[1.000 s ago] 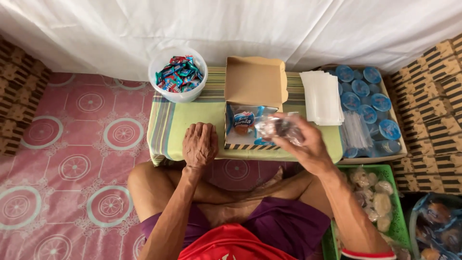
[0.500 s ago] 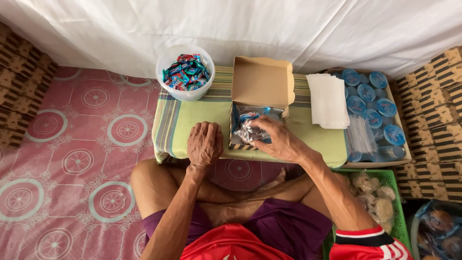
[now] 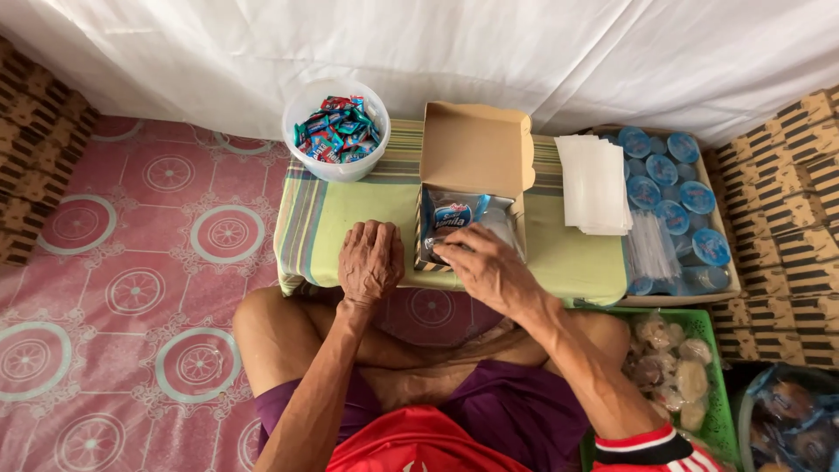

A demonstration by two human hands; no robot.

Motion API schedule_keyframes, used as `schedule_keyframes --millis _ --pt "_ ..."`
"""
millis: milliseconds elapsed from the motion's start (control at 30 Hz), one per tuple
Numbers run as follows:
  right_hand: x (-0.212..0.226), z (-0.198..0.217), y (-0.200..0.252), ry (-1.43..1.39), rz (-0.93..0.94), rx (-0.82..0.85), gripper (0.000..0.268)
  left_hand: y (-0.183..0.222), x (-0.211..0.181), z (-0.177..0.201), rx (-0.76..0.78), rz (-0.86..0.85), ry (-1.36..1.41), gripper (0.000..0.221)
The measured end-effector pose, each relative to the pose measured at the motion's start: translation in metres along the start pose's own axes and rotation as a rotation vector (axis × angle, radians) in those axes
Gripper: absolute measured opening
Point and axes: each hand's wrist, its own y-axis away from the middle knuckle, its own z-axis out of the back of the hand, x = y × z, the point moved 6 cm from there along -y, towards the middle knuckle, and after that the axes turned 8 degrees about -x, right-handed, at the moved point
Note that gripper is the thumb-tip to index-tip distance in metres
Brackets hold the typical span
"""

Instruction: The person is assembling small cardboard boxes, placing a paper napkin inside, and then adding various food items like snacks and water cups.

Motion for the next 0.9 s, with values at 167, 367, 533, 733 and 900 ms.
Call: schedule_keyframes --millis 167,367,533,733,900 --pt "0.025 0.011 0.007 0.106 0.089 -0.083 0.03 0.005 0.004 -0.004 0.026 0.016 -0.001 0.015" --pt "0.041 0.017 0.029 0.313 0.134 -0.324 0.053 -0.015 -0.01 0.021 0.06 0.119 0.272 0.008" --pt "0.051 0.02 0.043 0.355 0.093 -0.448 0.052 -0.027 -0.06 0.039 0.054 -0.109 0.332 0.02" --pt "0.05 0.018 0.047 0.371 0.07 -0.504 0.051 0.002 -0.063 0.023 0.046 -0.217 0.292 0.034" --pt "0.049 0.016 0.043 0.334 0.06 -0.533 0.046 0.014 -0.065 0.019 0.084 -0.21 0.168 0.032"
